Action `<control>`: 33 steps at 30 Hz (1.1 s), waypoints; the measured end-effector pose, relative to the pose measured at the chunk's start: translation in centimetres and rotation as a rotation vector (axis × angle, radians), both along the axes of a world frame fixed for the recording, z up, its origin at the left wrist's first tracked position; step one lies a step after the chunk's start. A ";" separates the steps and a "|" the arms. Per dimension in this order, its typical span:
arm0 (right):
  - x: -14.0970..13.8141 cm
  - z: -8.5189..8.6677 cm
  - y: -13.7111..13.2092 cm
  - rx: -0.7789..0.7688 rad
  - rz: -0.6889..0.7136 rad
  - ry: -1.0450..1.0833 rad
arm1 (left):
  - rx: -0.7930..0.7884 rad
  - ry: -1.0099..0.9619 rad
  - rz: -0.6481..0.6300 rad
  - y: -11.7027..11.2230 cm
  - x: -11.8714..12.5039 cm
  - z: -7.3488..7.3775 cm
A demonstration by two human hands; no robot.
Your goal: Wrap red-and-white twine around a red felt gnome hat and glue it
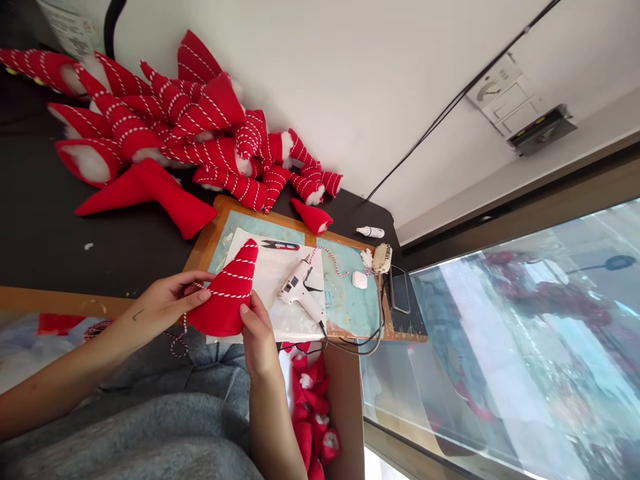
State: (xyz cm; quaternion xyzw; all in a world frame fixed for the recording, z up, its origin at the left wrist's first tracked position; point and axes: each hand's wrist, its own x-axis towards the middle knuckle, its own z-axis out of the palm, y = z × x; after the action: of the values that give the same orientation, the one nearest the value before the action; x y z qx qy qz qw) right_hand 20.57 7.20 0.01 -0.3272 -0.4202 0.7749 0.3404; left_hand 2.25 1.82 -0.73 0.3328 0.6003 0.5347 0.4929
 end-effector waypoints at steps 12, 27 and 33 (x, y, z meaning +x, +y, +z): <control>0.3 -0.2 0.2 0.165 -0.056 -0.204 | 0.124 0.295 0.110 -0.4 -0.2 1.9; -0.5 -0.5 0.4 0.053 -0.045 -0.039 | 0.076 0.287 0.055 -0.3 -1.1 1.2; -0.2 -0.7 0.3 0.139 0.021 -0.104 | 0.117 0.388 0.030 0.2 -1.0 1.3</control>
State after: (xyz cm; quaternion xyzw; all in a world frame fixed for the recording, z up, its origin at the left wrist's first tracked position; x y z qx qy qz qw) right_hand 20.39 7.53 -0.65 -0.3383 -0.4934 0.7293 0.3319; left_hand 1.22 1.98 0.60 0.4486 0.6569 0.5017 0.3398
